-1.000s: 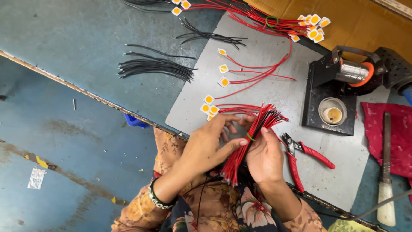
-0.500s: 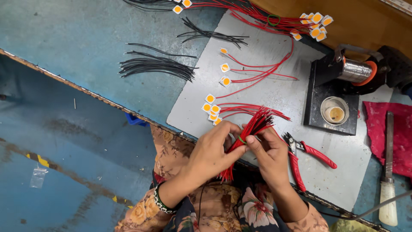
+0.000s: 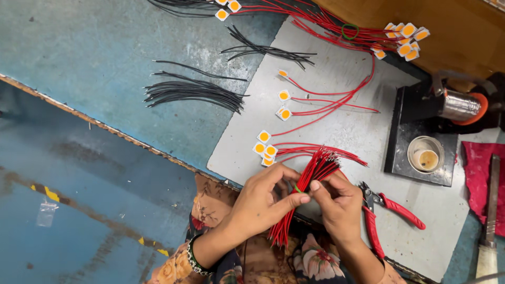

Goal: The person gathers red and black wires with attached LED modules, aligns them, and secures them into bundles using rubber bands. The person also handles a small container and applies a substance to wire ends before placing the bundles on the table.

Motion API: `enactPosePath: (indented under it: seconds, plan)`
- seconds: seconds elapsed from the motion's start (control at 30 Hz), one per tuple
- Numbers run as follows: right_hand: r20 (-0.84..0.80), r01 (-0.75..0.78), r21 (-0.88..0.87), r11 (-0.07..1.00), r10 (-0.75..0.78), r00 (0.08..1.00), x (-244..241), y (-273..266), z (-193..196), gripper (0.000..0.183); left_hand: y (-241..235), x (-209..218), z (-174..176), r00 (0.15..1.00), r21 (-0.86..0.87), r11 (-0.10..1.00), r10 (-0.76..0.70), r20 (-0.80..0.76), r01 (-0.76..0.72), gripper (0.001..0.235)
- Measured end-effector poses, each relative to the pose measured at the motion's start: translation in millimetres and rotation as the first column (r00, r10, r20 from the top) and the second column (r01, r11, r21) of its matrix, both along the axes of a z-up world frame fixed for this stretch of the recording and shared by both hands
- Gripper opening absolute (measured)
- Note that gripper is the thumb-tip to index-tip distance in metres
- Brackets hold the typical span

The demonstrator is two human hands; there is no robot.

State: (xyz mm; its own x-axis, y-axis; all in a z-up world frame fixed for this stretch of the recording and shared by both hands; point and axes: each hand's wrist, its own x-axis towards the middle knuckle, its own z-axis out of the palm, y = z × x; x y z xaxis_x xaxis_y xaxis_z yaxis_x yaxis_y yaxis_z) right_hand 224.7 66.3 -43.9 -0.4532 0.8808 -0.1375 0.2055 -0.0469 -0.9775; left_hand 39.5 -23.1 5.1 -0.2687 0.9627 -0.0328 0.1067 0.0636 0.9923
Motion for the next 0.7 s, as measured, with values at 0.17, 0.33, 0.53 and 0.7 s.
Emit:
enactPosePath:
  seconds: [0.17,0.33,0.53,0.7]
  plan:
    - [-0.065,-0.011,-0.047,0.999,0.008,0.998,1,1,-1,0.013,2,-7,4,0.999,-0.097,0.994,-0.042,0.025,0.044,0.035]
    - [-0.128,-0.061,0.000,0.998,0.061,0.990,1,3,5,0.017,4,-12,4,0.985,-0.023,0.996,-0.084,0.152,0.088,0.029]
    - [-0.367,-0.104,-0.269,0.958,-0.002,0.930,2,5,4,0.021,5,-11,-1,0.967,-0.027,0.994,-0.095,0.236,0.104,0.027]
    - [-0.386,-0.147,-0.287,0.947,0.027,0.922,8,6,3,0.021,1,-7,-4,0.933,-0.087,0.988,-0.087,0.350,0.125,0.027]
